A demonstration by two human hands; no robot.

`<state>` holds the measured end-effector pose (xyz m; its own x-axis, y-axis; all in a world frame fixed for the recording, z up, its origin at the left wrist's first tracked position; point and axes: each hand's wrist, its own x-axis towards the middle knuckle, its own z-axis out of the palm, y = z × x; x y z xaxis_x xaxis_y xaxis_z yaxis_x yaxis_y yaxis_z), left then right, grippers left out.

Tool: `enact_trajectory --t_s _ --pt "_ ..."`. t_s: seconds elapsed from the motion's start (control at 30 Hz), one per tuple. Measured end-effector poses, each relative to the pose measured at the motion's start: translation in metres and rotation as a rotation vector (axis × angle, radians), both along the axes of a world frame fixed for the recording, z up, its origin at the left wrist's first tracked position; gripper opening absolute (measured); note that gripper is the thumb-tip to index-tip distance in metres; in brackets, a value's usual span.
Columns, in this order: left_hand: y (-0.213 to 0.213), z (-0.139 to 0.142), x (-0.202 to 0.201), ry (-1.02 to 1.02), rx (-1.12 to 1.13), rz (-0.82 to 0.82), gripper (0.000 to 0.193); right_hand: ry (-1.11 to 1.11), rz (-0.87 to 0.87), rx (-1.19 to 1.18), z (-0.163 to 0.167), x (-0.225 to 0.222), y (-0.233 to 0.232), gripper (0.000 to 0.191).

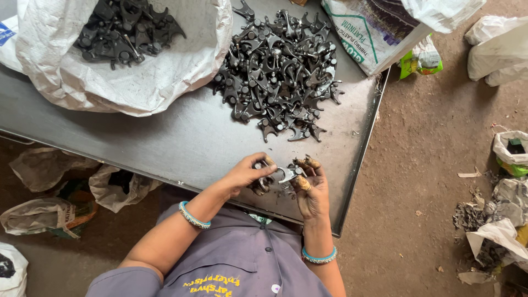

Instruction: The person picks small dark metal castings one at a time from a pile on a metal table, turns and checks each piece in both hands, and places accepted pieces into a white sack beside the table, occasionally brushing debris aside. Near the end another person at the table also handles and checks pieces.

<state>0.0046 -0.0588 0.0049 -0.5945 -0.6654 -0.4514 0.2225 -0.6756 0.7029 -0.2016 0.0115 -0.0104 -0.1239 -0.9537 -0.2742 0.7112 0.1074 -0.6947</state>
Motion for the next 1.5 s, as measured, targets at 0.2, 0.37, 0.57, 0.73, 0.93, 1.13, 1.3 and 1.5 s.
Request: enact_trajectory --t_s 0.2,0.37,0.57,0.73,0.93,1.13,1.3,1.5 --pt "0.001 0.002 -0.005 0.155 0.223 -0.044 0.024 -0.009 0.055 0.147 0.000 0.008 -0.007 0.035" --pt "-0.002 0.006 -0.004 0.154 0.269 -0.082 0.027 0.023 0.065 0.223 -0.001 0.011 -0.008 0.033" --pt "-0.001 0.010 -0.004 0.124 0.253 -0.064 0.034 0.117 0.102 0.167 -0.005 0.010 -0.003 0.033" --pt "-0.003 0.007 -0.004 0.230 0.453 0.069 0.063 0.564 0.308 -0.038 0.016 0.008 -0.010 0.033" --pt "-0.020 0.008 0.012 0.406 0.424 0.170 0.049 1.760 0.065 -0.133 0.031 0.009 -0.077 0.042" --pt "-0.109 0.039 0.083 0.555 0.561 0.988 0.045 1.717 0.131 0.012 0.019 0.009 -0.070 0.034" --pt "-0.140 0.062 0.144 0.768 0.061 1.168 0.077 1.716 0.099 0.020 0.003 0.003 -0.040 0.041" --pt "-0.109 0.032 0.085 0.305 -0.211 0.776 0.047 0.774 0.103 0.096 -0.012 -0.006 -0.031 0.029"
